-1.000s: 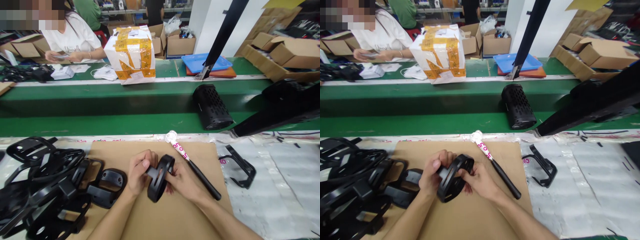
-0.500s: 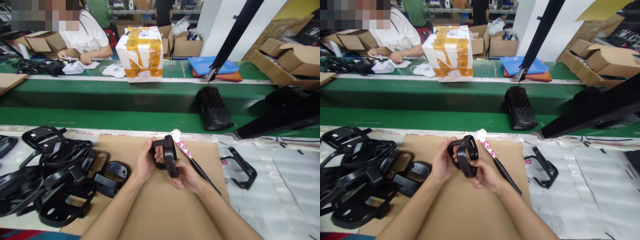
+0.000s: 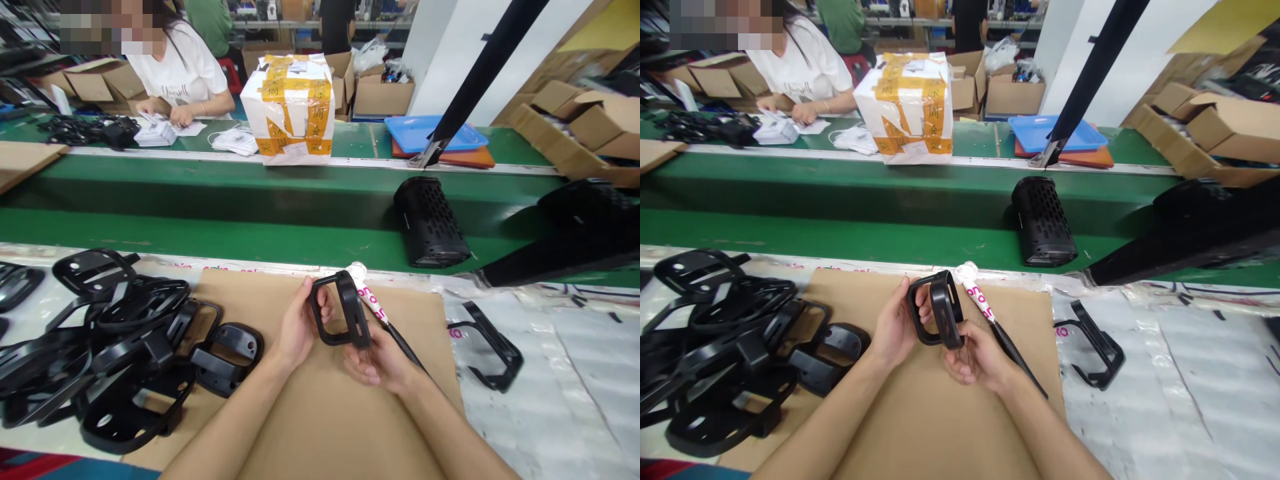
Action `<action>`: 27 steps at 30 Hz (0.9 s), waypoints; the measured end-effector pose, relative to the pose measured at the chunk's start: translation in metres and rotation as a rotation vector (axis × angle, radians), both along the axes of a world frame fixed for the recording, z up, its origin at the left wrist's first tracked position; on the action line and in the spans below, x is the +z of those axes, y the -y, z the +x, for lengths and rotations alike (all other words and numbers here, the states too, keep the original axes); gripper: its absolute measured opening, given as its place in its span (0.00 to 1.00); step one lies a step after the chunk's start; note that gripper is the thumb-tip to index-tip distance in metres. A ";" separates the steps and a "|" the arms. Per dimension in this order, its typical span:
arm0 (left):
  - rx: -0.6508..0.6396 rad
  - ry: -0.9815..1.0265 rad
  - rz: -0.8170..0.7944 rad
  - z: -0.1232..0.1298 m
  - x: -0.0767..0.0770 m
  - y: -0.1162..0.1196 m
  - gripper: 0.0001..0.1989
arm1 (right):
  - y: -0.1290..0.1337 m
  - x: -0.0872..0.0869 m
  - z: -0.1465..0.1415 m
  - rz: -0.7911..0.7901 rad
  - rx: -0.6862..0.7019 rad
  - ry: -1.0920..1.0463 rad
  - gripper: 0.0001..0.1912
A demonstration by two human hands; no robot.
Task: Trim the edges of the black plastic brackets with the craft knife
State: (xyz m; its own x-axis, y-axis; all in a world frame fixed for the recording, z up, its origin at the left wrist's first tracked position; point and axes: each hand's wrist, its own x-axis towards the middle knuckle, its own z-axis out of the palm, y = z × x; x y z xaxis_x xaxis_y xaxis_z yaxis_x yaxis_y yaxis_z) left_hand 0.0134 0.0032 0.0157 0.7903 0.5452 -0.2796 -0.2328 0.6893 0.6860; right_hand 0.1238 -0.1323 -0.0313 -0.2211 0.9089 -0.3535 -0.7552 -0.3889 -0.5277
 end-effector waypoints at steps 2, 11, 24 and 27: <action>-0.009 0.022 -0.050 0.001 0.001 0.000 0.28 | 0.001 -0.002 0.000 -0.006 0.002 -0.017 0.26; -0.050 0.136 -0.284 -0.001 0.012 -0.003 0.22 | -0.002 -0.003 -0.002 -0.092 -0.052 0.009 0.29; -0.024 0.260 -0.246 -0.017 0.069 0.003 0.24 | -0.008 0.006 -0.005 -0.037 -0.355 0.020 0.26; -0.020 0.308 -0.234 -0.027 0.088 0.007 0.26 | -0.009 0.006 -0.008 -0.069 -0.369 0.091 0.24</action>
State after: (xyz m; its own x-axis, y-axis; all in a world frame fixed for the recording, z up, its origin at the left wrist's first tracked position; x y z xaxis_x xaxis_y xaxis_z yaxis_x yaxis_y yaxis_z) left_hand -0.0134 -0.0037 0.1036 0.8666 0.4784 -0.1422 -0.3884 0.8253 0.4099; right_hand 0.1162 -0.1233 -0.0249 0.1512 0.8949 -0.4198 -0.8020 -0.1372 -0.5813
